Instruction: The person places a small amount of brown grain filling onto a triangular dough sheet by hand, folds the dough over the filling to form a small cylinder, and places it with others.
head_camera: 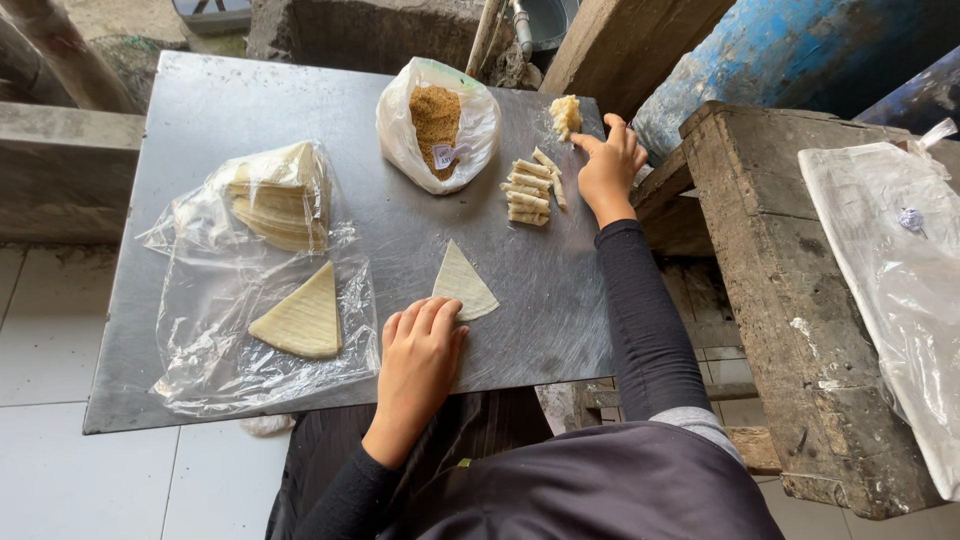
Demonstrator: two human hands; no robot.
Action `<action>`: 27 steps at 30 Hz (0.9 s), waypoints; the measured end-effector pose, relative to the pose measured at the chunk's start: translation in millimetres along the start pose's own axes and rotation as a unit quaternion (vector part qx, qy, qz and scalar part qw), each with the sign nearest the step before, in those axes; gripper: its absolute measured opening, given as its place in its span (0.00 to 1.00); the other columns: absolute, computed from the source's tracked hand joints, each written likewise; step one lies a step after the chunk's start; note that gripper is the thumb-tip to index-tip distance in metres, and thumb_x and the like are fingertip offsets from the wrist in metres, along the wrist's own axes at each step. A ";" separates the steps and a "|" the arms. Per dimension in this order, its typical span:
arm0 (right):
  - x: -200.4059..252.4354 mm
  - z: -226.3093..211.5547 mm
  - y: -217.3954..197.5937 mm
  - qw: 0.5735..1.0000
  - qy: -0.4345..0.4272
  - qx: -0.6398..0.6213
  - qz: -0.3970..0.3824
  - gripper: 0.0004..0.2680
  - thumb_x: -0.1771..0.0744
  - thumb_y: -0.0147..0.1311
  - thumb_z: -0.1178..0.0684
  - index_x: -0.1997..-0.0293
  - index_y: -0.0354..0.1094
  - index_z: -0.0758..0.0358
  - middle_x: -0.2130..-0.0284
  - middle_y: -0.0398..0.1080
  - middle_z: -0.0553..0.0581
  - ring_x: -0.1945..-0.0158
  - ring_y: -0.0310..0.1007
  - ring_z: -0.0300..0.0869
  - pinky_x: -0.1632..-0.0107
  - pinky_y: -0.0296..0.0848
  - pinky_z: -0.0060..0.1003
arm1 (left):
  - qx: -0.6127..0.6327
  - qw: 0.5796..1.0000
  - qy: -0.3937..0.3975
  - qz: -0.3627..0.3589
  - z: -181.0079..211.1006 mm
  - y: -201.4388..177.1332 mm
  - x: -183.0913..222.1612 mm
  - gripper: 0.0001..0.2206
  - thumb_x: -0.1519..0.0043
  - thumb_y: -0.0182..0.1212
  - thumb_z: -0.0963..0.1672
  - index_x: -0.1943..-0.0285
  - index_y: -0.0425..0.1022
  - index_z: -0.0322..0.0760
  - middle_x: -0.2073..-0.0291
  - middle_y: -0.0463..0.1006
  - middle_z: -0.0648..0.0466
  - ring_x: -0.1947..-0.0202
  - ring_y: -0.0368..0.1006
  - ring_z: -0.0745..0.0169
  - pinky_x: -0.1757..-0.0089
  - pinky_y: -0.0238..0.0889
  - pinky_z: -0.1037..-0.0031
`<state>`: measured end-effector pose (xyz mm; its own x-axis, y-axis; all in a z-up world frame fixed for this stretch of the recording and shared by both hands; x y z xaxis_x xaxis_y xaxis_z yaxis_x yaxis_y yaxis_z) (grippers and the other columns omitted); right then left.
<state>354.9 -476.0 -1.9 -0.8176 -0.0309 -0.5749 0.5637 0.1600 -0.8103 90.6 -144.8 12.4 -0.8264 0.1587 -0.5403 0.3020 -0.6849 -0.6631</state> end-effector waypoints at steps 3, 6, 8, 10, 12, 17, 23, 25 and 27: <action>-0.1 -3.4 0.6 1.000 -0.015 0.003 0.005 0.16 0.37 0.52 0.68 0.55 0.82 0.50 0.36 0.61 0.60 0.33 0.55 0.54 0.32 0.46 0.51 | 0.005 1.000 0.000 -0.006 -1.7 1.7 1.2 0.14 0.37 0.61 0.44 0.44 0.73 0.35 0.48 0.77 0.51 0.42 0.70 0.52 0.44 0.58 0.60; -4.3 -5.6 -2.3 1.000 -0.014 0.003 -0.003 0.15 0.38 0.53 0.69 0.60 0.81 0.51 0.37 0.62 0.59 0.34 0.56 0.54 0.33 0.47 0.51 | 0.002 1.000 0.000 -0.005 -1.8 1.7 0.9 0.15 0.37 0.61 0.45 0.44 0.73 0.35 0.47 0.77 0.51 0.42 0.70 0.52 0.44 0.58 0.60; -7.2 -7.2 -4.7 1.000 -0.021 0.001 -0.005 0.13 0.39 0.53 0.69 0.65 0.80 0.52 0.38 0.62 0.59 0.34 0.57 0.54 0.33 0.47 0.51 | -0.003 1.000 0.002 0.000 -0.4 0.5 1.3 0.14 0.37 0.61 0.45 0.44 0.73 0.35 0.47 0.77 0.51 0.42 0.69 0.53 0.44 0.57 0.60; -8.5 2.0 -6.1 1.000 0.008 -0.029 -0.008 0.14 0.40 0.51 0.70 0.68 0.79 0.53 0.40 0.63 0.58 0.34 0.57 0.54 0.34 0.47 0.52 | -0.003 1.000 0.004 0.003 0.3 -0.6 0.7 0.14 0.37 0.61 0.45 0.44 0.73 0.35 0.47 0.77 0.51 0.42 0.69 0.53 0.44 0.57 0.60; -7.8 21.5 -6.0 0.993 0.059 -0.106 -0.004 0.15 0.41 0.47 0.71 0.66 0.78 0.53 0.41 0.64 0.56 0.34 0.59 0.52 0.33 0.52 0.51 | 0.004 1.000 0.004 0.000 0.6 -0.4 0.6 0.14 0.37 0.61 0.45 0.44 0.73 0.35 0.48 0.77 0.51 0.42 0.70 0.53 0.44 0.57 0.60; 0.0 52.1 -0.9 0.975 0.100 -0.200 0.004 0.21 0.41 0.42 0.71 0.55 0.78 0.49 0.42 0.62 0.55 0.35 0.61 0.51 0.30 0.61 0.50 | -0.001 1.000 0.004 -0.002 -0.8 0.8 2.9 0.14 0.37 0.61 0.44 0.45 0.73 0.36 0.48 0.77 0.51 0.42 0.70 0.53 0.44 0.57 0.60; -4.6 21.3 6.9 0.997 0.047 -0.046 -0.030 0.20 0.42 0.49 0.71 0.54 0.80 0.50 0.39 0.60 0.59 0.36 0.55 0.56 0.37 0.49 0.56 | -0.007 1.000 0.004 0.002 -0.8 2.3 2.4 0.14 0.37 0.61 0.44 0.45 0.74 0.36 0.48 0.77 0.52 0.42 0.70 0.53 0.44 0.57 0.60; -4.4 14.2 6.8 0.999 0.034 -0.032 -0.023 0.18 0.40 0.51 0.70 0.56 0.81 0.49 0.39 0.60 0.59 0.36 0.55 0.56 0.36 0.49 0.55 | -0.004 1.000 0.002 0.000 -1.3 1.9 1.9 0.14 0.37 0.61 0.44 0.45 0.73 0.36 0.48 0.77 0.52 0.42 0.70 0.53 0.44 0.57 0.60; -7.5 9.9 7.7 0.999 0.029 -0.017 -0.022 0.16 0.39 0.52 0.69 0.57 0.80 0.50 0.39 0.61 0.58 0.35 0.56 0.56 0.36 0.49 0.54 | 0.003 1.000 -0.001 0.000 -1.7 2.1 1.8 0.14 0.37 0.61 0.45 0.44 0.73 0.36 0.48 0.77 0.52 0.42 0.70 0.54 0.44 0.57 0.60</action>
<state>366.6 -484.3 -5.0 -0.8475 0.0181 -0.5304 0.5235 0.1928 -0.8299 90.5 -144.8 9.2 -0.8272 0.1564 -0.5397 0.2994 -0.6900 -0.6590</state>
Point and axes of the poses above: each hand's wrist, its own x-axis away from the middle knuckle, its own y-axis out of the palm, z = x × y, the point moved 9 cm from there along -x, towards the middle knuckle
